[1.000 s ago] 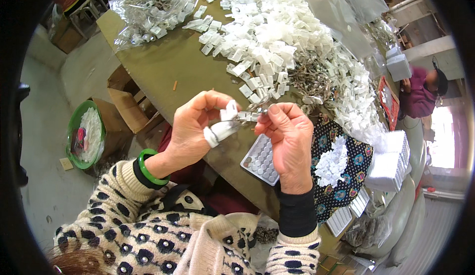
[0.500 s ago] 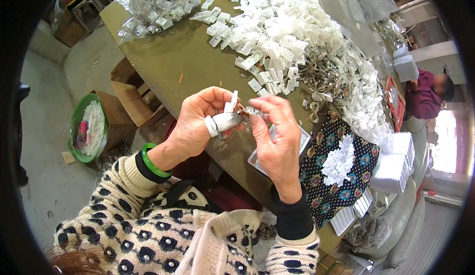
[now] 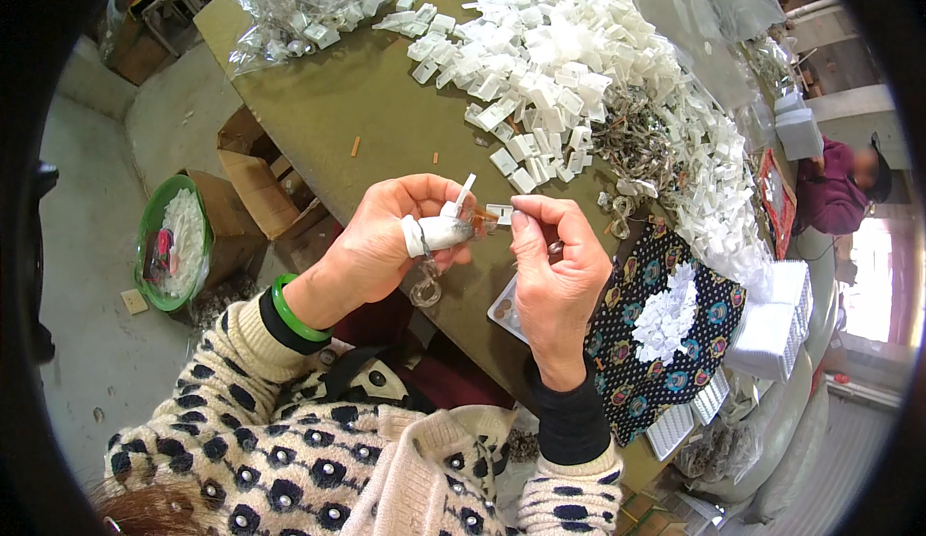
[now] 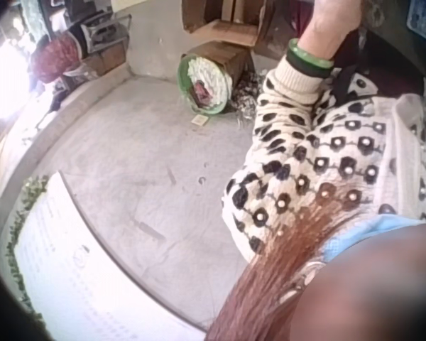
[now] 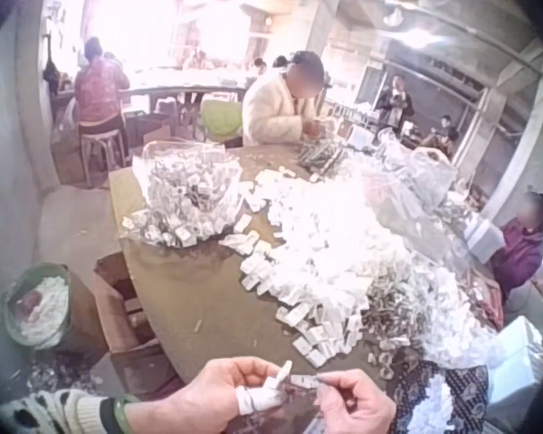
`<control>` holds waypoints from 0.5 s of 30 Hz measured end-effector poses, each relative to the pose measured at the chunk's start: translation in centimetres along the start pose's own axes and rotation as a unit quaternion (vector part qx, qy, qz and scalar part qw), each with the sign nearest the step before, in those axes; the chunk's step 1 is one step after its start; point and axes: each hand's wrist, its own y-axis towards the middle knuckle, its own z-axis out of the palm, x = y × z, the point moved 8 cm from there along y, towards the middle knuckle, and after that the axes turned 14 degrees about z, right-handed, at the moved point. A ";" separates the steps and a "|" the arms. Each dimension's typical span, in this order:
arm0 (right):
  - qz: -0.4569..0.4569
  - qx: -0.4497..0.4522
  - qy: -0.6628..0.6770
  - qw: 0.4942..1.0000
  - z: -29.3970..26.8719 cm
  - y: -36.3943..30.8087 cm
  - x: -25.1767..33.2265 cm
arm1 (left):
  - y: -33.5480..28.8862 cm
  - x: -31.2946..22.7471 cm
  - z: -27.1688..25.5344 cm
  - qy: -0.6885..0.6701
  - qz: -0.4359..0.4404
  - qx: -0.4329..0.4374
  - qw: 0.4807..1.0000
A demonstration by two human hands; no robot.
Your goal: The person repeatedly picks small white plastic electrical components and metal pins from a tray, inserts the pins into the components, and places the assembled units back on the table. The hands work continuously with the parts, using both hands to hold and align the pieces.
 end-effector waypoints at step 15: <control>-0.120 -0.037 -0.098 0.987 -1.1 1.7 2.1 | -0.4 1.4 0.3 -0.131 -0.090 -0.022 0.987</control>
